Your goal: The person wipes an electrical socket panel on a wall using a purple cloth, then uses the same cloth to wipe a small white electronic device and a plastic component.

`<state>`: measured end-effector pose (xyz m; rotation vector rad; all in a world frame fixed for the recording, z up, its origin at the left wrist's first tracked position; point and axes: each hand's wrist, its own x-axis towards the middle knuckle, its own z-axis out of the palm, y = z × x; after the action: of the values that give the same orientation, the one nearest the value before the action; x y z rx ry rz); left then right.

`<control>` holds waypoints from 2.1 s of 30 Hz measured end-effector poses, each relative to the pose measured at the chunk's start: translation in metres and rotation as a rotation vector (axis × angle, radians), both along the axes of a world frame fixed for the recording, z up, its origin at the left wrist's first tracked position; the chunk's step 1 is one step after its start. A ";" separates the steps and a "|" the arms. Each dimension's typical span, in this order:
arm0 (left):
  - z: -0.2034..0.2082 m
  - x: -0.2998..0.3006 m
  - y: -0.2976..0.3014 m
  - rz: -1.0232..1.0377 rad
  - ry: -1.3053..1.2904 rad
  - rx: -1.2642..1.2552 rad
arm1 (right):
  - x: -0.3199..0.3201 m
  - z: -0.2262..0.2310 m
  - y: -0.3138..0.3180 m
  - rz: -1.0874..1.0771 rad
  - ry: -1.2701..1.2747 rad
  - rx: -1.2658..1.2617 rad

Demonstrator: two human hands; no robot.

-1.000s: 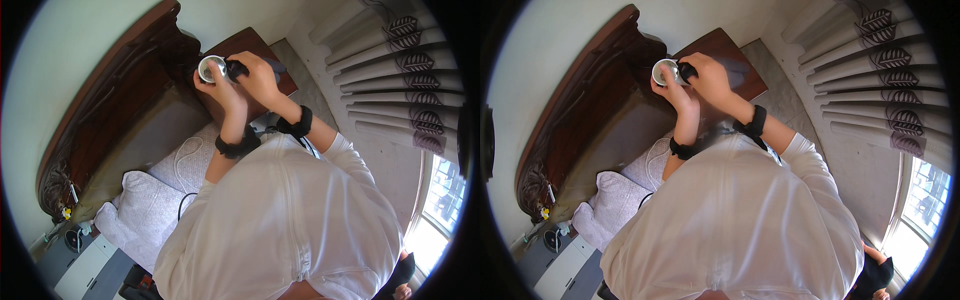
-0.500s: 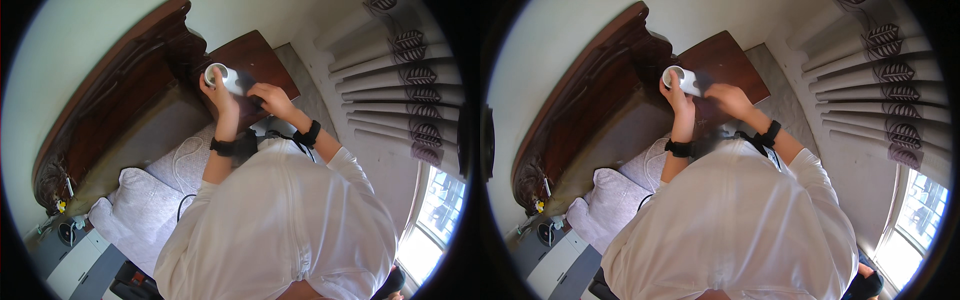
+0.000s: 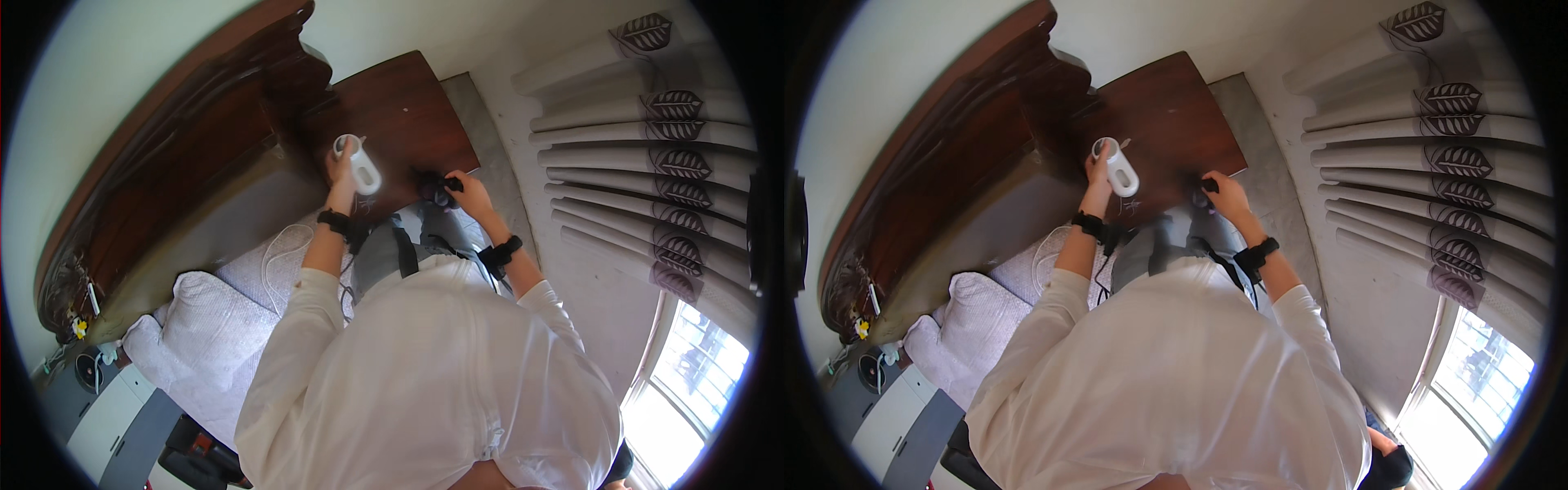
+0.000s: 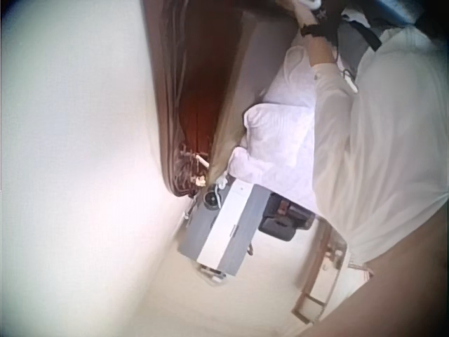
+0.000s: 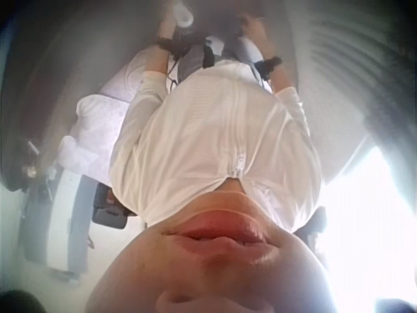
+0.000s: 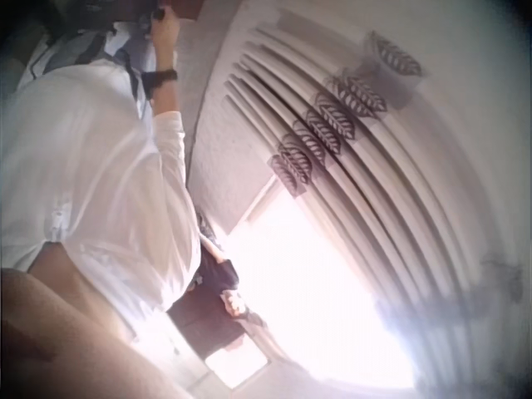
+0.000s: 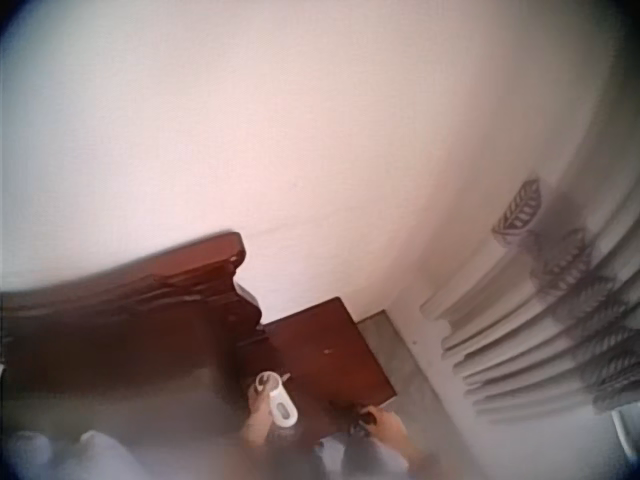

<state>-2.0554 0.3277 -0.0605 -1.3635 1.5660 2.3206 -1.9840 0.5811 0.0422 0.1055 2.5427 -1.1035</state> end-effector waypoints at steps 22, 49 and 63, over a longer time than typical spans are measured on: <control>-0.102 -0.046 -0.062 -0.121 -0.088 -0.610 | 0.060 -0.013 0.004 -0.161 -0.199 0.114; -0.094 0.149 -0.009 -0.556 0.602 -0.580 | -0.003 0.036 -0.034 0.756 0.208 -0.083; -0.029 0.120 0.175 -1.347 0.435 -0.562 | 0.072 0.079 0.124 0.371 0.186 -0.186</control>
<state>-1.9354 0.5028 -0.0890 0.3622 2.2376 1.3293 -1.9124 0.7054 0.1207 -0.5176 2.4596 -1.2327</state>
